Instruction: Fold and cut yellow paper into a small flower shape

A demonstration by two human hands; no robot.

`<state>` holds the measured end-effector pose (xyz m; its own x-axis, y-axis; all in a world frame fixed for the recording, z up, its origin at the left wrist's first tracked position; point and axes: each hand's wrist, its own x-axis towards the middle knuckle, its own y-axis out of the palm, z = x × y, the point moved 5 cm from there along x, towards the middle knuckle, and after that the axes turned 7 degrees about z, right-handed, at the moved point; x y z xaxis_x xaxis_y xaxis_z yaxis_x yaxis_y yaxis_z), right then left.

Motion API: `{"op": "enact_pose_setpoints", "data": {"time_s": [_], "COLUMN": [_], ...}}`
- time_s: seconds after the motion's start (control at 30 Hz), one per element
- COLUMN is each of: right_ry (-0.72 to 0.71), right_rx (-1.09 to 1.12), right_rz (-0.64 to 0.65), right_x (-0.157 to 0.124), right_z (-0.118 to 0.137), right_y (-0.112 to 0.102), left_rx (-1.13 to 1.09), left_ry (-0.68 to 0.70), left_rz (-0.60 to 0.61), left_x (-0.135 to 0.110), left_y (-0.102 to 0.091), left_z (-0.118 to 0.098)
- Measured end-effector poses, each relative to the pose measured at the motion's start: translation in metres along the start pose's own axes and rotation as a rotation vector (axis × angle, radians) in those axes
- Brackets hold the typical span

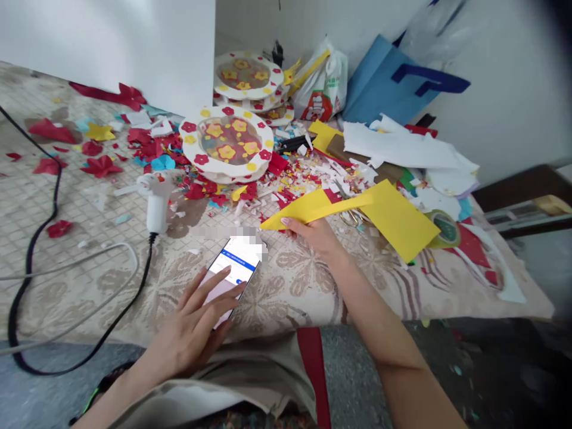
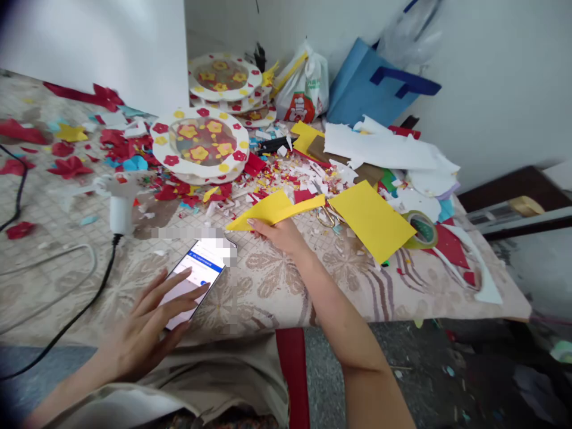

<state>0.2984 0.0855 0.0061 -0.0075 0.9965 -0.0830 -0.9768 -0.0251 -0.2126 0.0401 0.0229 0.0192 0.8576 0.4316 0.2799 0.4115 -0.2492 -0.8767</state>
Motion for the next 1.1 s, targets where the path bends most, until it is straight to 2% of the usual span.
{"op": "enact_pose_setpoints", "data": {"time_s": [0.27,0.5,0.67,0.8,0.97,1.1], "right_ry": [-0.017,-0.002,-0.031,-0.037,-0.045,-0.055], "right_rx": [0.039,-0.004,-0.008,-0.027,-0.011,0.006], "right_rz": [-0.007,0.020,0.047,0.044,0.033,0.050], "right_x": [0.000,0.001,0.002,0.000,-0.002,-0.002], "right_z": [0.001,-0.001,0.000,0.001,0.005,0.010], "right_y": [0.000,0.001,0.003,0.004,0.008,0.015], "left_rx": [-0.038,-0.159,-0.181,-0.229,-0.460,-0.646], "left_ry": [-0.050,-0.241,-0.376,-0.369,-0.300,-0.254], "left_rz": [0.022,-0.074,-0.162,-0.128,0.018,0.108], "left_x": [0.001,0.015,0.045,0.079,0.118,0.136], "left_y": [0.002,-0.027,-0.047,-0.050,-0.037,-0.021], "left_z": [0.003,0.015,0.034,0.050,0.064,0.068]}}
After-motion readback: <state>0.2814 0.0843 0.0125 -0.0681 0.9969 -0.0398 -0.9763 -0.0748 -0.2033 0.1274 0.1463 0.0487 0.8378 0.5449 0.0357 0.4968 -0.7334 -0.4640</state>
